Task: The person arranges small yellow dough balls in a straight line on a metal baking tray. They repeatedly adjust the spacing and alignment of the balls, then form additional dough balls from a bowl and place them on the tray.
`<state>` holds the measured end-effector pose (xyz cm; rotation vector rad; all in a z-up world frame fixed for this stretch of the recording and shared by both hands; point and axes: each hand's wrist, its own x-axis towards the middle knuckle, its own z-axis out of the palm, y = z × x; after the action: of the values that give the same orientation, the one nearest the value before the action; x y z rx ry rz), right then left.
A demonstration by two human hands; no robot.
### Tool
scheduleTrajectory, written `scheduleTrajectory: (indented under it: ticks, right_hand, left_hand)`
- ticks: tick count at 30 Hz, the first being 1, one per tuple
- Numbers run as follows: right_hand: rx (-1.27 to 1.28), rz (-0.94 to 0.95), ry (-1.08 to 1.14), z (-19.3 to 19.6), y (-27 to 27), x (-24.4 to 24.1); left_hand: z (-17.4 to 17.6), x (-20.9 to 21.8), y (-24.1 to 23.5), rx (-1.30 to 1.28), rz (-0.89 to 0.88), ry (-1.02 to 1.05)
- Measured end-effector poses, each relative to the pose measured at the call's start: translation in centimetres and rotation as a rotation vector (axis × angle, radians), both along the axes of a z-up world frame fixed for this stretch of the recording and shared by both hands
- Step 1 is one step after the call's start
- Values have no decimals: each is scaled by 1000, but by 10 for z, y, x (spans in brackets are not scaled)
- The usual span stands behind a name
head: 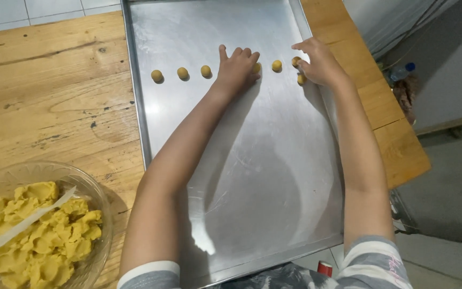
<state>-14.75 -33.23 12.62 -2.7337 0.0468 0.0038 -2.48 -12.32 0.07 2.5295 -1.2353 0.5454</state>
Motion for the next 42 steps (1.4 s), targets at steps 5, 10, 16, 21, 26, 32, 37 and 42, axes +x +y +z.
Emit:
scheduleTrajectory:
  ticks: [5,10,16,21,26,32,37,42]
  right_hand:
    - [3,-16,71,0,3,-1]
    - [-4,-28,93,-5,5,-5]
    - [-129,123,-137,-39,-2,5]
    - [-231,107,-242,-54,9,12]
    - [-262,102,-254,-51,15,12]
    - [-249,80,-207,-46,19,11]
    - [-12,35,-231,-23,5,8]
    - [280,-44,-464,-10,-12,2]
  left_hand:
    - [-11,3,-13,-25,17,-51]
    - [-22,6,-17,-165,53,-207]
    - [-14,3,-13,-125,35,-183]
    - [-9,3,-10,-86,30,-43]
    - [-13,10,-8,-74,17,-46]
    - [-8,7,-6,-96,12,-51]
    - [-8,6,-6,-98,31,-57]
    - [-11,7,-8,-83,52,-66]
